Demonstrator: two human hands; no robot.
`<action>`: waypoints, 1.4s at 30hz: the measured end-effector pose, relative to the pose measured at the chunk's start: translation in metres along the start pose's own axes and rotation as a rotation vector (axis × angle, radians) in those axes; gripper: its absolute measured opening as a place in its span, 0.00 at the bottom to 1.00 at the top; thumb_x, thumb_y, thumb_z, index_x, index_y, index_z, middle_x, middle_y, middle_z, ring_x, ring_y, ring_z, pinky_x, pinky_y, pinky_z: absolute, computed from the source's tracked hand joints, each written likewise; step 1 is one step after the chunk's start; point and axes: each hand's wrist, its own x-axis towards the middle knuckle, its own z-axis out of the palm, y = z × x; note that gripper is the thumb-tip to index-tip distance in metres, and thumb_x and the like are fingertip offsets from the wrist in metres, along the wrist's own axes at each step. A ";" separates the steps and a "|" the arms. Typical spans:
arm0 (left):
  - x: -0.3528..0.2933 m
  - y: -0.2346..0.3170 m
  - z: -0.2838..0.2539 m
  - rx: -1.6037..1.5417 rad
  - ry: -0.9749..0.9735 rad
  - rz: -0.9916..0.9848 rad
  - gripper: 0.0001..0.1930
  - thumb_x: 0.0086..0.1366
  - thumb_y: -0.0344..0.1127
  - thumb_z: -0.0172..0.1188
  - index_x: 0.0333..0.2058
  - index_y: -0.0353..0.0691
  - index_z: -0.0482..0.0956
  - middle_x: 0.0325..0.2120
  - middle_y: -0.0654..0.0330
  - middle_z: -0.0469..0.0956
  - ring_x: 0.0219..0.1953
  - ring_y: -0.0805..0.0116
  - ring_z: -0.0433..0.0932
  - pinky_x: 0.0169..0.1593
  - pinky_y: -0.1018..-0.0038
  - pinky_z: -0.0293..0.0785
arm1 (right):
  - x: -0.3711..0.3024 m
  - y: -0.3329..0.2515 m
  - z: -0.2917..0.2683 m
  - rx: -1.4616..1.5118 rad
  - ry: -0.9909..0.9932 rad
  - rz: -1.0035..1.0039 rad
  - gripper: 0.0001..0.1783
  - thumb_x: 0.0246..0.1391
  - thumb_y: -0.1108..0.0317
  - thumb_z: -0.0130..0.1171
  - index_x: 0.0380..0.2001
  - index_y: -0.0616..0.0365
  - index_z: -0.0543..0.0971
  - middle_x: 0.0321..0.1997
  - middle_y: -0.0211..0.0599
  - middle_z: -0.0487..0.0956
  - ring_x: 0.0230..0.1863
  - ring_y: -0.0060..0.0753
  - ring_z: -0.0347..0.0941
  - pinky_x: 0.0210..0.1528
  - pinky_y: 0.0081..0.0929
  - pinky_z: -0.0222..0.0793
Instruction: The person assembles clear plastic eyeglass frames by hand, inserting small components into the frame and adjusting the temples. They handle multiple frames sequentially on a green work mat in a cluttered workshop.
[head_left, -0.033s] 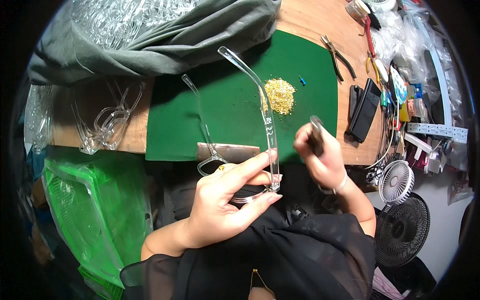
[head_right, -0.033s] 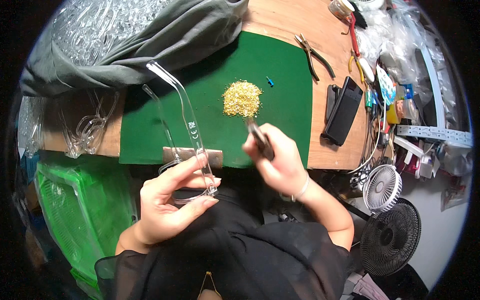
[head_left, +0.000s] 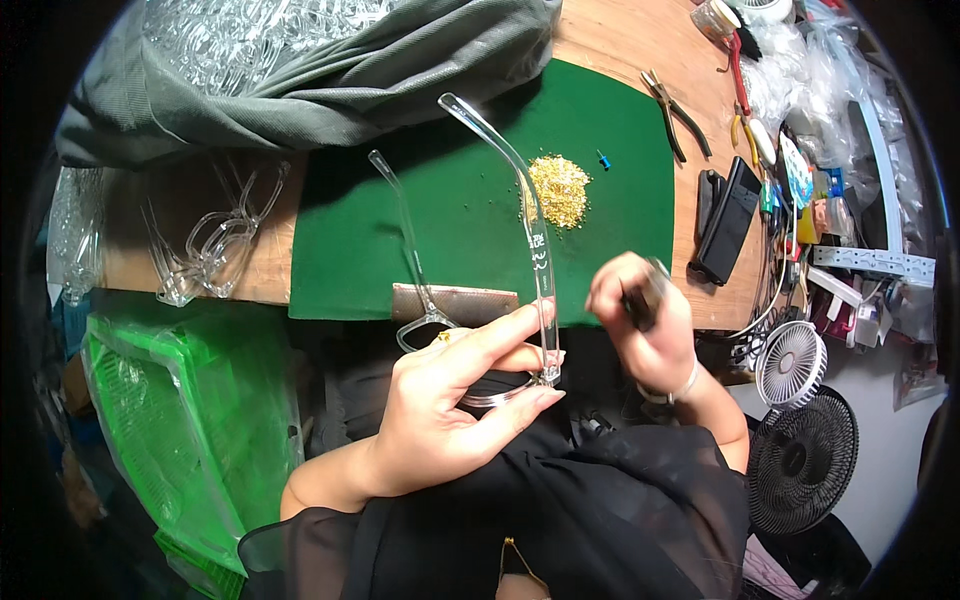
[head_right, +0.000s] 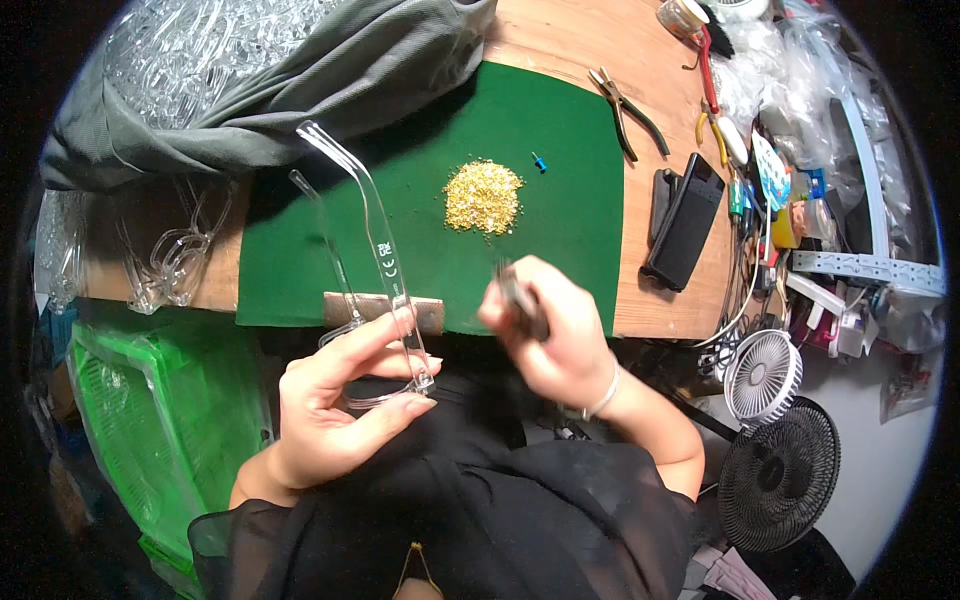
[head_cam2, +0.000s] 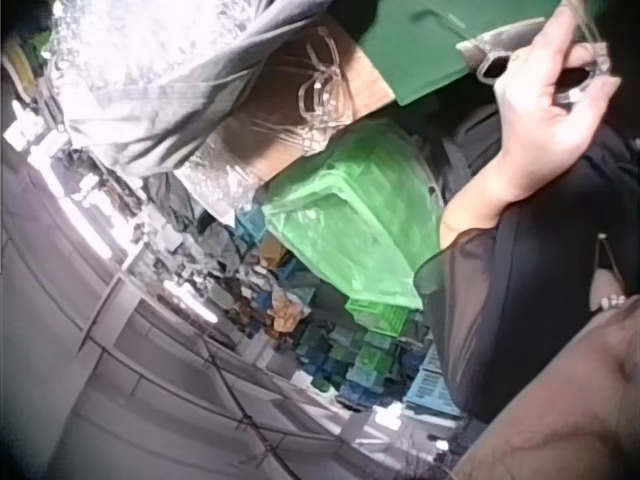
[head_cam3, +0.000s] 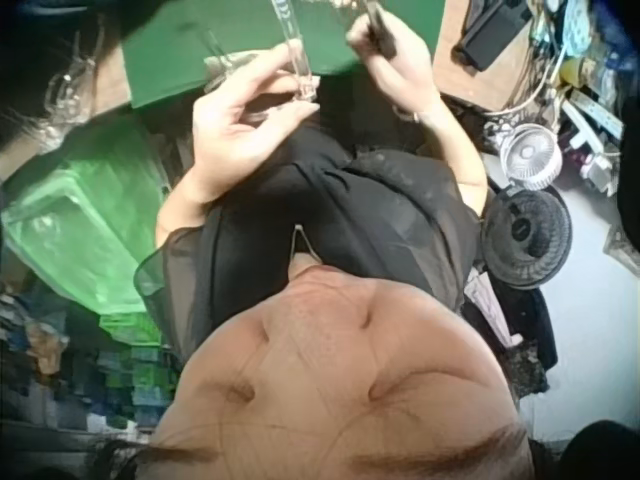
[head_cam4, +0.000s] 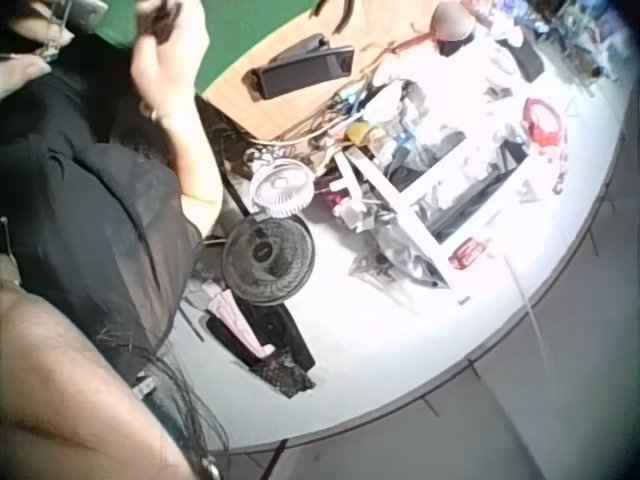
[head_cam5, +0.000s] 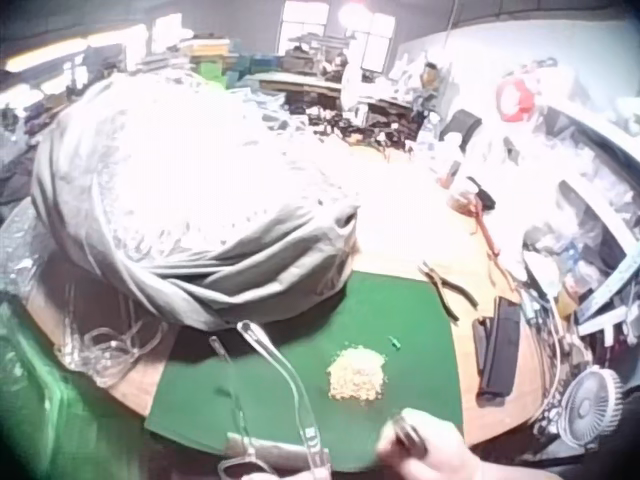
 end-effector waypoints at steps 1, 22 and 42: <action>0.000 0.001 0.002 -0.030 0.018 0.007 0.27 0.46 0.24 0.66 0.48 0.29 0.70 0.32 0.55 0.80 0.32 0.69 0.78 0.40 0.78 0.71 | -0.001 -0.012 0.002 0.016 -0.013 -0.126 0.07 0.40 0.79 0.57 0.26 0.62 0.71 0.26 0.37 0.73 0.28 0.33 0.70 0.33 0.27 0.65; -0.007 0.009 -0.006 -0.066 -0.121 -0.063 0.27 0.48 0.23 0.64 0.48 0.25 0.68 0.34 0.52 0.79 0.38 0.70 0.78 0.45 0.77 0.71 | 0.010 -0.012 0.023 0.155 -0.082 -0.583 0.08 0.40 0.72 0.65 0.26 0.59 0.76 0.24 0.32 0.77 0.23 0.30 0.70 0.28 0.25 0.61; -0.005 0.005 -0.006 -0.097 -0.141 0.026 0.27 0.45 0.26 0.66 0.47 0.27 0.70 0.33 0.54 0.80 0.35 0.67 0.79 0.42 0.77 0.71 | -0.002 -0.015 0.019 0.404 -0.117 -0.356 0.08 0.45 0.75 0.61 0.31 0.61 0.75 0.27 0.37 0.77 0.28 0.33 0.72 0.34 0.28 0.64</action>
